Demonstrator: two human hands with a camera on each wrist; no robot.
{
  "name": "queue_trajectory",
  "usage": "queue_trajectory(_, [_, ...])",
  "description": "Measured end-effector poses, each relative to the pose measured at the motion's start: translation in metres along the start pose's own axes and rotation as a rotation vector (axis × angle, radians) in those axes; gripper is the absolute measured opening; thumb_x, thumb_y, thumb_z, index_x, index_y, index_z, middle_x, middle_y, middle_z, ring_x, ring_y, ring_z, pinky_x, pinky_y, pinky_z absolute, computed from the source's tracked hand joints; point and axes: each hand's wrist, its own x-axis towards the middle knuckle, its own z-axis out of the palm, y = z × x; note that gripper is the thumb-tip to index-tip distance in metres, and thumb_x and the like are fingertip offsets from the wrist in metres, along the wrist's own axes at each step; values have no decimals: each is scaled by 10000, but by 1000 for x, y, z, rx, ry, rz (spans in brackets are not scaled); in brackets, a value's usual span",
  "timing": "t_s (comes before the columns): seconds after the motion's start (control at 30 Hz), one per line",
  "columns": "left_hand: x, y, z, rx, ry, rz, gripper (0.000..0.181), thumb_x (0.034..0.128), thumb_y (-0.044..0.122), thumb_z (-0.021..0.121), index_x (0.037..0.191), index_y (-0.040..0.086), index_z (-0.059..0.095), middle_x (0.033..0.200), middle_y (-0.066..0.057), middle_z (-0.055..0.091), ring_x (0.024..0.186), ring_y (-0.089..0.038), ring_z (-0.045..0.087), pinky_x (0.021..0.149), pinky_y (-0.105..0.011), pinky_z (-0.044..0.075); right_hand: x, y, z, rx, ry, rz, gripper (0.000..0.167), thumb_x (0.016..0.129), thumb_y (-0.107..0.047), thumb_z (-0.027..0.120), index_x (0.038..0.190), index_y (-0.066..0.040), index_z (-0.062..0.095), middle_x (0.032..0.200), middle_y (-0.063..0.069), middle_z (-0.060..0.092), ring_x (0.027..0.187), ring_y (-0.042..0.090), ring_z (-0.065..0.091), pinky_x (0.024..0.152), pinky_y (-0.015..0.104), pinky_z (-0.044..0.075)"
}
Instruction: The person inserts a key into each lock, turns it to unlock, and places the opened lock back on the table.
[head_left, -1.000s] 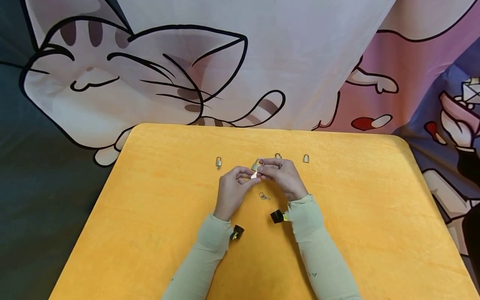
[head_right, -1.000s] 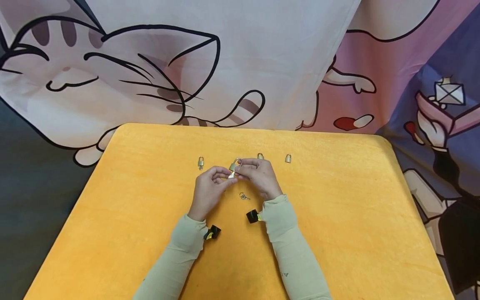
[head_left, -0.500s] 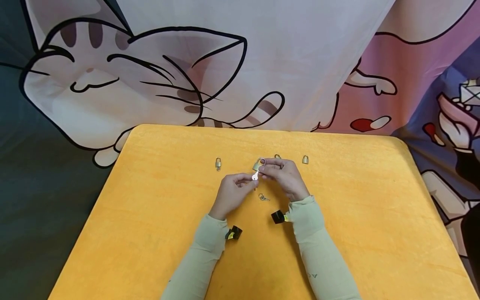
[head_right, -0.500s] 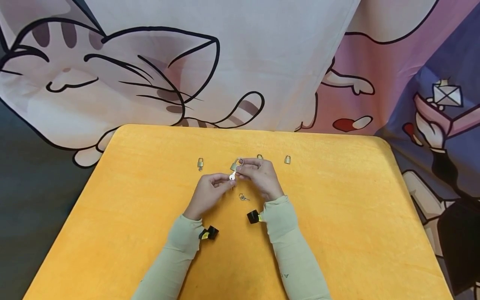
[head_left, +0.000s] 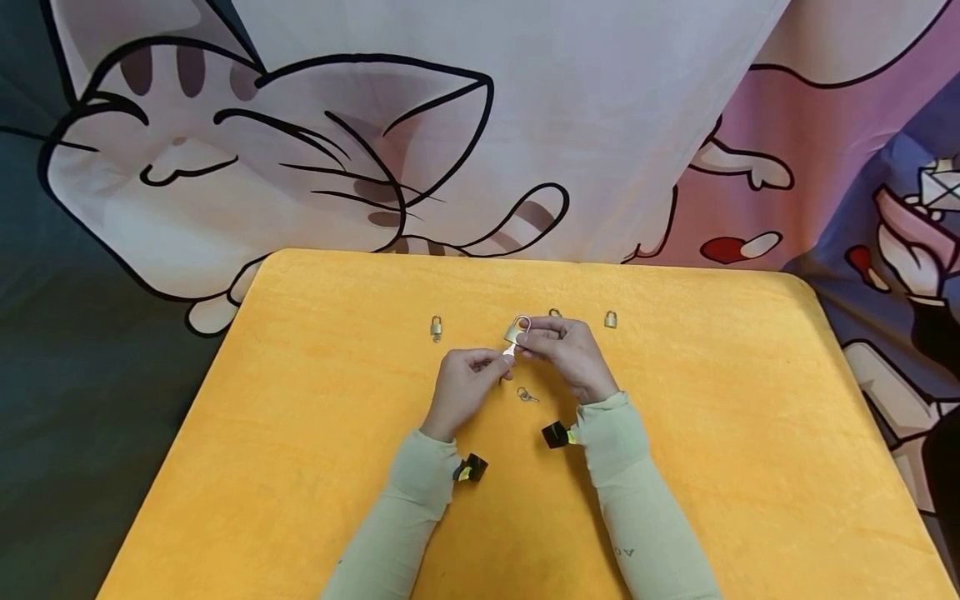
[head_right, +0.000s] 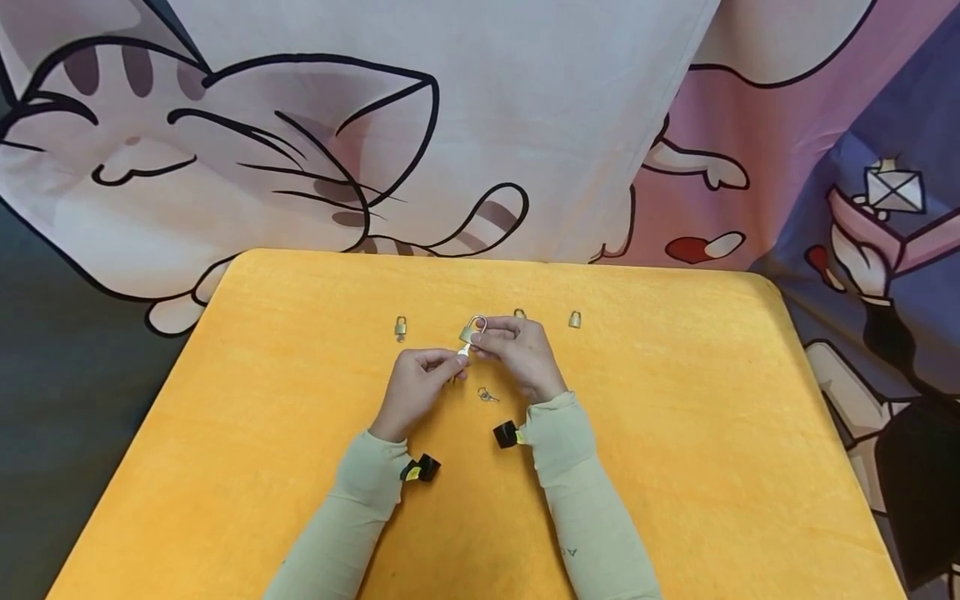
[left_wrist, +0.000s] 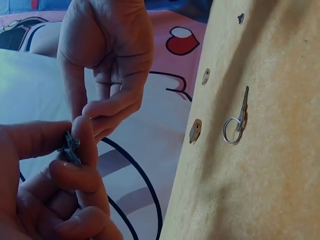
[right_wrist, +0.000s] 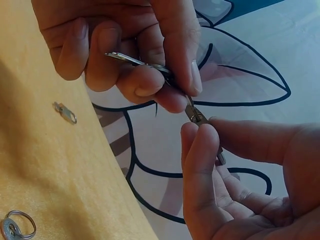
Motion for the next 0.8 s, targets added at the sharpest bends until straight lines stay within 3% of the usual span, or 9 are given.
queue_trajectory(0.6, [-2,0,8,18,83,28,256,947,184,695,812,-13,787,668,15,711,491,-104,445,482,-227,322,-2,0,1,-7,14,-8,316,917,-22,710,1178,149,659,1096,136,705,833,167,724,826,308,579])
queue_trajectory(0.8, [-3,-1,10,11,90,22,254,951,181,699,815,-14,789,667,-15,713,459,-69,401,465,-224,303,-2,0,1,-14,24,7,282,922,3,690,1157,154,656,1013,98,704,820,159,727,886,387,563])
